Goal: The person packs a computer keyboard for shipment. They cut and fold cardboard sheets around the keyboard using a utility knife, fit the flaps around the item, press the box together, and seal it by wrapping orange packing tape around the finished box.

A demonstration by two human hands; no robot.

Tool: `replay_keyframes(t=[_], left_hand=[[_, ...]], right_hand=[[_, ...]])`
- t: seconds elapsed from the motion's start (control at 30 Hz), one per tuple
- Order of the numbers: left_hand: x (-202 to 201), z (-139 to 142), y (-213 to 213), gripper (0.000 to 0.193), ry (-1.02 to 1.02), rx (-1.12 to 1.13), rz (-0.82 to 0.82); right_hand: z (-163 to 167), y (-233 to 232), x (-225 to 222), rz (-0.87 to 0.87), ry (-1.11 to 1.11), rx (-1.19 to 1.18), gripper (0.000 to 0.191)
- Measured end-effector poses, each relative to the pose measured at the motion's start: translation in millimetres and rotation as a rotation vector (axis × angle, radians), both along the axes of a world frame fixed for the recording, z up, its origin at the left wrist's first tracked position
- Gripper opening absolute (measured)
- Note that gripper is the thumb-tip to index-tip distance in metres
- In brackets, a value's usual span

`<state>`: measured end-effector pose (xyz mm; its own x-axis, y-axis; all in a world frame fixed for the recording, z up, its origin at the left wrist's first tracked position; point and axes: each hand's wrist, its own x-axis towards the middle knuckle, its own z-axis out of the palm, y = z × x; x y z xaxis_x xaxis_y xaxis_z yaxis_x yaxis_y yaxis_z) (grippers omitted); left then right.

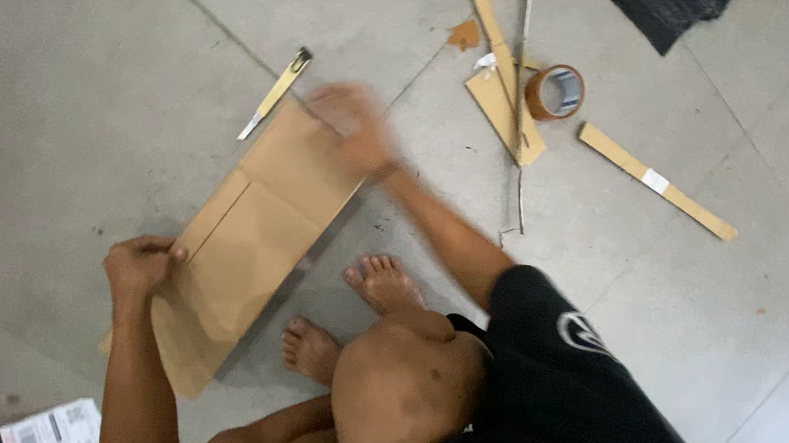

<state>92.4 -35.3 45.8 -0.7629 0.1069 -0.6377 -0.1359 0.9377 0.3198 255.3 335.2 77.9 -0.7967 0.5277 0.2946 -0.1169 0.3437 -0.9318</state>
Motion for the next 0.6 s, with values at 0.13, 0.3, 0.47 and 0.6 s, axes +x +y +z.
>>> replay_keyframes(t=[0.13, 0.3, 0.47, 0.6], left_hand=[[1.8, 3.0, -5.7, 0.034, 0.005, 0.042, -0.011], [5.4, 4.6, -14.2, 0.03, -0.039, 0.073, 0.08], [5.2, 6.3, -12.4, 0.029, -0.037, 0.032, 0.066], [7.6, 8.8, -13.1, 0.034, 0.055, 0.039, -0.047]], right_hand=[[4.5, 165.7, 119.4, -0.723, -0.202, 0.437, 0.021], [14.8, 228.7, 195.5, -1.059, -1.145, 0.514, 0.063], [23.9, 236.4, 194.0, -0.777, -1.33, 0.316, 0.077], [30.2, 214.5, 197.4, -0.613, -0.798, 0.363, 0.066]])
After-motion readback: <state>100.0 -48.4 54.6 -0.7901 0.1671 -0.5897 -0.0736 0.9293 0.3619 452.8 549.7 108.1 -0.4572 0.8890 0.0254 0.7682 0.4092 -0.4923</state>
